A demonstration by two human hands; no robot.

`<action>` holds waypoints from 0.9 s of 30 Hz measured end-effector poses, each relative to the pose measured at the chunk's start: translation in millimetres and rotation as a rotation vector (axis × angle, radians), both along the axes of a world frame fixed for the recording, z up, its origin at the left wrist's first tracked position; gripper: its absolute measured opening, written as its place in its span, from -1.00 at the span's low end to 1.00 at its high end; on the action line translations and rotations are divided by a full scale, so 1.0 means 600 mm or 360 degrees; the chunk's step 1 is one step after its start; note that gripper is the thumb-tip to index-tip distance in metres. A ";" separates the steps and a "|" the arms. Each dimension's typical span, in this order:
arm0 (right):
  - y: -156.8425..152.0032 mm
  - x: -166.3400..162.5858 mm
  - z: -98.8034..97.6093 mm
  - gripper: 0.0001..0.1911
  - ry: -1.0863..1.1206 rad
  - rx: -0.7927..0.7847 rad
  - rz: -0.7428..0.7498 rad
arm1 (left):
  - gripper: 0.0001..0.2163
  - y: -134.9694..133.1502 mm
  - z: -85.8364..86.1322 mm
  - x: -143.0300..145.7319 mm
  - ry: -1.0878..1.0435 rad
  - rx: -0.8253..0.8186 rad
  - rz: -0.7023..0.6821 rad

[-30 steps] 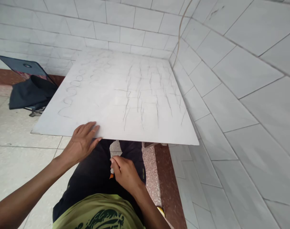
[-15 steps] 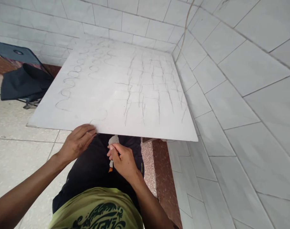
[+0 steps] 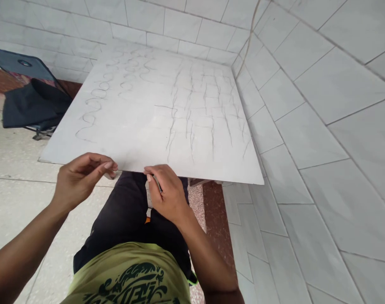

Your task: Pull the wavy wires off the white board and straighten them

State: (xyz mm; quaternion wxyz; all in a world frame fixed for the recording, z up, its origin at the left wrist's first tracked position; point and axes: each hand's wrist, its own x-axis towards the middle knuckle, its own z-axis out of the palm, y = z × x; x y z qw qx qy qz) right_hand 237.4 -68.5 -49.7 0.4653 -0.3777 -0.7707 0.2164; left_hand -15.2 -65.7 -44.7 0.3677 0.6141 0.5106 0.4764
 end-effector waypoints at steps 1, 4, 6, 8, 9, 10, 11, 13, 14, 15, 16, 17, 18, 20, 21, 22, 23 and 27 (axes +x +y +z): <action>0.005 -0.003 0.008 -0.65 -0.0070 0.0100 0.0033 | -0.88 -0.002 0.009 0.004 -0.0243 -0.0140 -0.0011; 0.019 -0.019 0.018 -0.50 -0.0336 0.0283 0.0177 | -0.87 -0.003 0.023 0.013 -0.0783 -0.0444 -0.0105; 0.025 -0.029 0.013 -0.53 -0.0465 0.0333 0.0259 | -0.86 -0.002 0.022 0.016 -0.0980 -0.0609 -0.0107; 0.029 -0.036 0.005 -0.66 -0.0515 0.0345 0.0297 | -0.86 -0.002 0.017 0.018 -0.1094 -0.0745 -0.0046; 0.030 -0.037 0.001 -0.73 -0.0516 0.0336 0.0308 | -0.87 -0.003 0.013 0.018 -0.1129 -0.0798 -0.0001; 0.030 -0.038 -0.003 -0.77 -0.0509 0.0311 0.0324 | -0.88 -0.004 0.009 0.019 -0.1150 -0.0842 0.0043; 0.030 -0.037 -0.007 -0.79 -0.0498 0.0271 0.0355 | -0.89 -0.005 0.004 0.020 -0.1155 -0.0877 0.0077; 0.028 -0.035 -0.013 -0.78 -0.0451 0.0155 0.0441 | -0.85 -0.008 -0.005 0.022 -0.1085 -0.0946 0.0074; 0.026 -0.033 -0.016 -0.76 -0.0412 0.0079 0.0480 | -0.81 -0.010 -0.009 0.024 -0.1006 -0.0973 0.0043; 0.023 -0.032 -0.019 -0.75 -0.0357 -0.0008 0.0505 | -0.75 -0.012 -0.013 0.026 -0.0902 -0.0976 0.0018; 0.021 -0.030 -0.023 -0.74 -0.0285 -0.0115 0.0514 | -0.70 -0.014 -0.017 0.028 -0.0774 -0.0939 0.0020; 0.018 -0.030 -0.027 -0.74 -0.0192 -0.0242 0.0514 | -0.65 -0.017 -0.019 0.030 -0.0621 -0.0852 0.0057; 0.015 -0.030 -0.031 -0.74 -0.0075 -0.0388 0.0508 | -0.61 -0.021 -0.021 0.032 -0.0449 -0.0727 0.0117; 0.009 -0.031 -0.038 -0.74 0.0187 -0.0692 0.0491 | -0.57 -0.029 -0.019 0.035 -0.0107 -0.0448 0.0201; 0.007 -0.033 -0.042 -0.73 0.0311 -0.0826 0.0477 | -0.56 -0.033 -0.016 0.035 0.0044 -0.0338 0.0187; 0.006 -0.034 -0.045 -0.72 0.0415 -0.0934 0.0462 | -0.56 -0.037 -0.012 0.035 0.0174 -0.0265 0.0133; 0.005 -0.036 -0.047 -0.70 0.0498 -0.1015 0.0444 | -0.56 -0.040 -0.007 0.034 0.0282 -0.0217 0.0055; 0.005 -0.039 -0.048 -0.68 0.0667 -0.1204 0.0407 | -0.57 -0.042 0.003 0.029 0.0567 -0.0066 -0.0205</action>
